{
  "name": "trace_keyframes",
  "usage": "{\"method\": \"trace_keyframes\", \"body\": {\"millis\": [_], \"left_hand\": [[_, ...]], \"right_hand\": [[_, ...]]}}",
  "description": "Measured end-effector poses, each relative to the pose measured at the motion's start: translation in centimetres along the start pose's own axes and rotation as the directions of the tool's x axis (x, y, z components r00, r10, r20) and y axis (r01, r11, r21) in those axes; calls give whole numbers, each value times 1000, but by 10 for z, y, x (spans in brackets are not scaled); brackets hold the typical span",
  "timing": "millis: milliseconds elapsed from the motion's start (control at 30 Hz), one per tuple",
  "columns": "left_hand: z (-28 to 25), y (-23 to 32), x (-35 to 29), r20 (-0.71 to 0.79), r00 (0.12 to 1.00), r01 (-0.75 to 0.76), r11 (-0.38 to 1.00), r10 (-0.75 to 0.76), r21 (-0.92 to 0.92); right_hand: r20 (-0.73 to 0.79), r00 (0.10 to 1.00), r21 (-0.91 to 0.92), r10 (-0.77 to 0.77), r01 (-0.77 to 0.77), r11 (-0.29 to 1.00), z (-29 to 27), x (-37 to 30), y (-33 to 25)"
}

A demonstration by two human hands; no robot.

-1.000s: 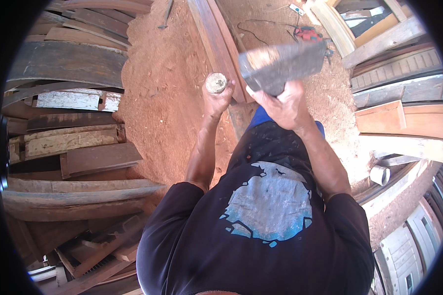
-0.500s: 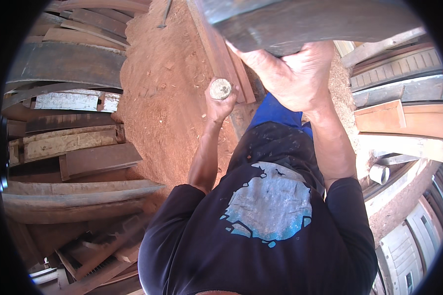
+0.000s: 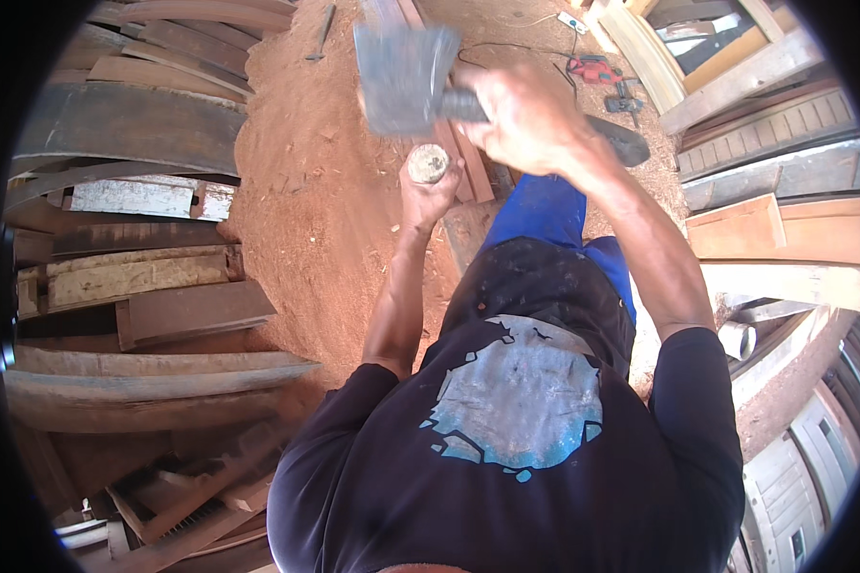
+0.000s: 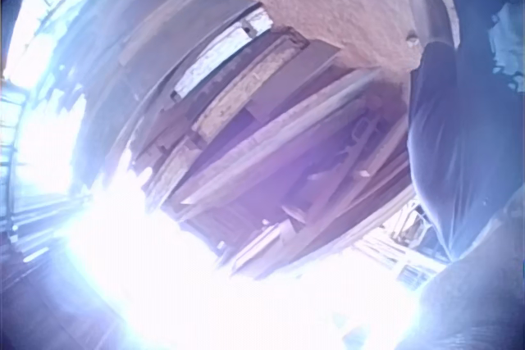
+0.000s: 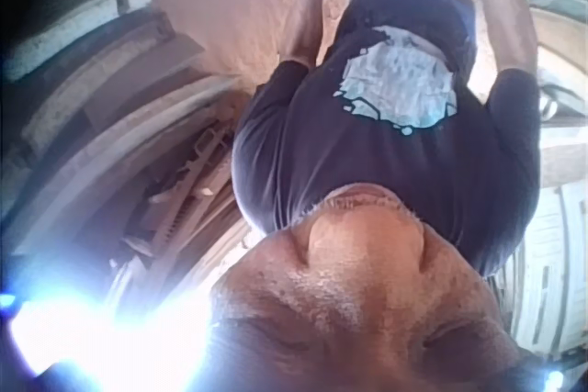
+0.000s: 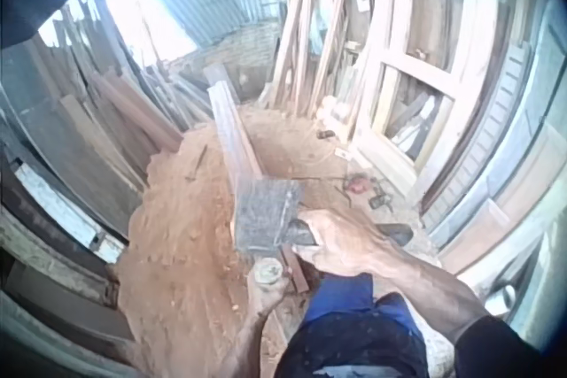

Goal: The person uses a chisel and mallet to carve and smooth the edge of a long wooden plank. They repeatedly strike the chisel to remove material, then measure the plank with a tape measure.

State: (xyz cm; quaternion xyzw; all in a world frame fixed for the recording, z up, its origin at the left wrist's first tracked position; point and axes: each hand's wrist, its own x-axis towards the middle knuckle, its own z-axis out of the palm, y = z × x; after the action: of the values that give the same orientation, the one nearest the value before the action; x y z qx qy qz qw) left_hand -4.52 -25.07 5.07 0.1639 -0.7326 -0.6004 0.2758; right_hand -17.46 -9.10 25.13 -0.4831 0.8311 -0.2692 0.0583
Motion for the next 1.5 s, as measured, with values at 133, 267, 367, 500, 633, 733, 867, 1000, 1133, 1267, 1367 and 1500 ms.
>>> {"method": "trace_keyframes", "body": {"millis": [133,267,367,500,633,733,867,1000,1133,1267,1367,1500], "left_hand": [[-5,-3,7,8,1000,16,999,-16,52],[1,-3,10,27,999,17,998,-19,60],[-6,-17,8,106,992,65,998,-65,4],[5,-59,-35,11,1000,-10,999,11,-32],[1,-43,-22,69,974,221,970,-215,-98],[-5,7,-6,67,987,150,982,-143,-112],[-5,32,9,24,996,88,992,-87,-94],[1,31,11,-9,998,65,996,-66,-67],[5,18,7,-18,997,75,993,-77,-91],[3,5,2,10,999,50,999,-50,2],[4,4,-8,26,998,50,999,-50,-1],[4,-2,-21,64,997,50,996,-45,-69]], "right_hand": [[-671,685,73,-285,443,894,-64,42,-39],[-688,694,52,-210,336,941,-48,63,9],[-99,995,72,-10,17,997,18,25,1],[314,931,-110,187,-160,981,64,-4,39],[77,984,303,158,-174,937,40,-10,34],[-207,978,456,32,68,887,10,-6,28],[-287,955,403,79,45,914,-25,-14,5],[-391,918,389,64,102,916,-30,-21,-1],[-372,924,405,85,79,911,-32,-26,-7],[-362,929,412,76,87,907,-30,-27,-12],[-372,928,397,27,133,908,-22,-26,-11],[-331,940,331,-85,200,922,4,-23,-1]]}}
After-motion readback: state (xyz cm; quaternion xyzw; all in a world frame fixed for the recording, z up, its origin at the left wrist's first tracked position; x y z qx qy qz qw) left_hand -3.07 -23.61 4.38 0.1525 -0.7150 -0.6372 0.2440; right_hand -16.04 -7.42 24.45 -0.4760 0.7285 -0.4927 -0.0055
